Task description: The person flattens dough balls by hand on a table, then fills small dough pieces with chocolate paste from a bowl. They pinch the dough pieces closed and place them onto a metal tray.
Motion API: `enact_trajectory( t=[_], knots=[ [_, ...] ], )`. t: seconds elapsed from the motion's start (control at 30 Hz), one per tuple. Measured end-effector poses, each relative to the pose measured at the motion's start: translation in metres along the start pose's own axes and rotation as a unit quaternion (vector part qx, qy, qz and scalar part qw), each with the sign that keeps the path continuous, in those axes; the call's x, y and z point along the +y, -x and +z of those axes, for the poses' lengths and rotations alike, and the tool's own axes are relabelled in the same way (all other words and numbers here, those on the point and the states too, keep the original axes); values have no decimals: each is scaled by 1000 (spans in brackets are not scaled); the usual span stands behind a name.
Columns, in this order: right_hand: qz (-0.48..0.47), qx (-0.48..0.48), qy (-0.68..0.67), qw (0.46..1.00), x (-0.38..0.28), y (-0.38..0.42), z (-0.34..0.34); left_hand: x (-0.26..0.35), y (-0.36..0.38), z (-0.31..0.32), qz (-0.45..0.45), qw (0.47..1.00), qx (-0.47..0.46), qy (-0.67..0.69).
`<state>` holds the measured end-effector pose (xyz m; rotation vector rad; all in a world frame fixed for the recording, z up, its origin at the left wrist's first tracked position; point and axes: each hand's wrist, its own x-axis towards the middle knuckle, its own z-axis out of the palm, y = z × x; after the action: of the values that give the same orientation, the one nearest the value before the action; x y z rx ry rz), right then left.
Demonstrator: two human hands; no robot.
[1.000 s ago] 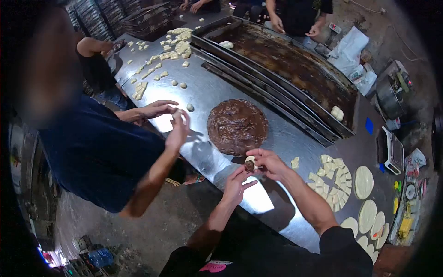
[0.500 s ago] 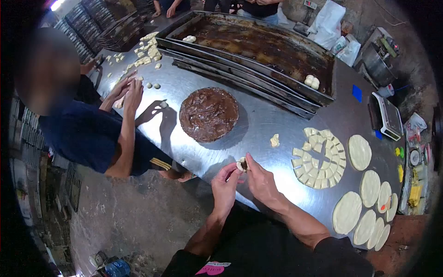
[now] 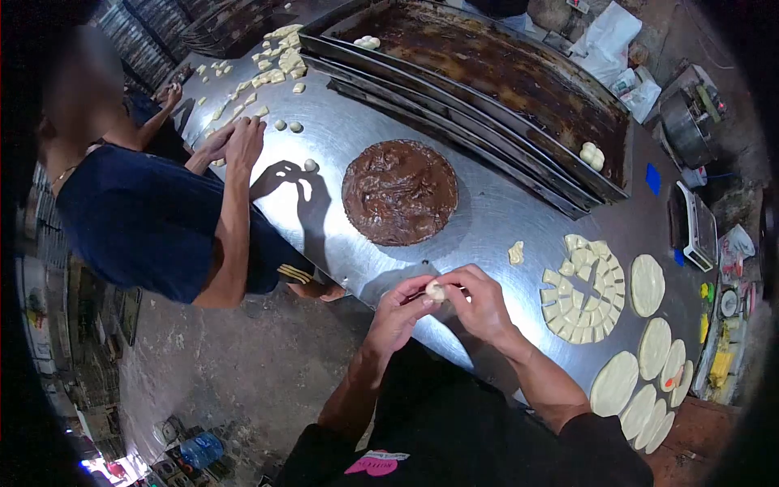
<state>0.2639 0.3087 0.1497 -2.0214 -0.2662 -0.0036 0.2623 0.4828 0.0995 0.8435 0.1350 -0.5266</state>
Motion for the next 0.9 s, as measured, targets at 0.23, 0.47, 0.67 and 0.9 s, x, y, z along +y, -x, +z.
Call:
enact_trajectory(
  t=[0.23,0.47,0.67,0.9],
  knots=[
    [-26,29,53,998,-14,-20,18,18,-17,-28,-5,1000,-22,-14],
    [-61,64,193,977,-3,-9,4,31,-36,-20,-88,985,-125,-81],
    [-70,211,249,943,9,67,-14,-30,-28,29,-141,983,-106,-57],
    [119,291,378,871,101,233,-60,-151,-37,81,-114,888,-161,-415]
  ],
)
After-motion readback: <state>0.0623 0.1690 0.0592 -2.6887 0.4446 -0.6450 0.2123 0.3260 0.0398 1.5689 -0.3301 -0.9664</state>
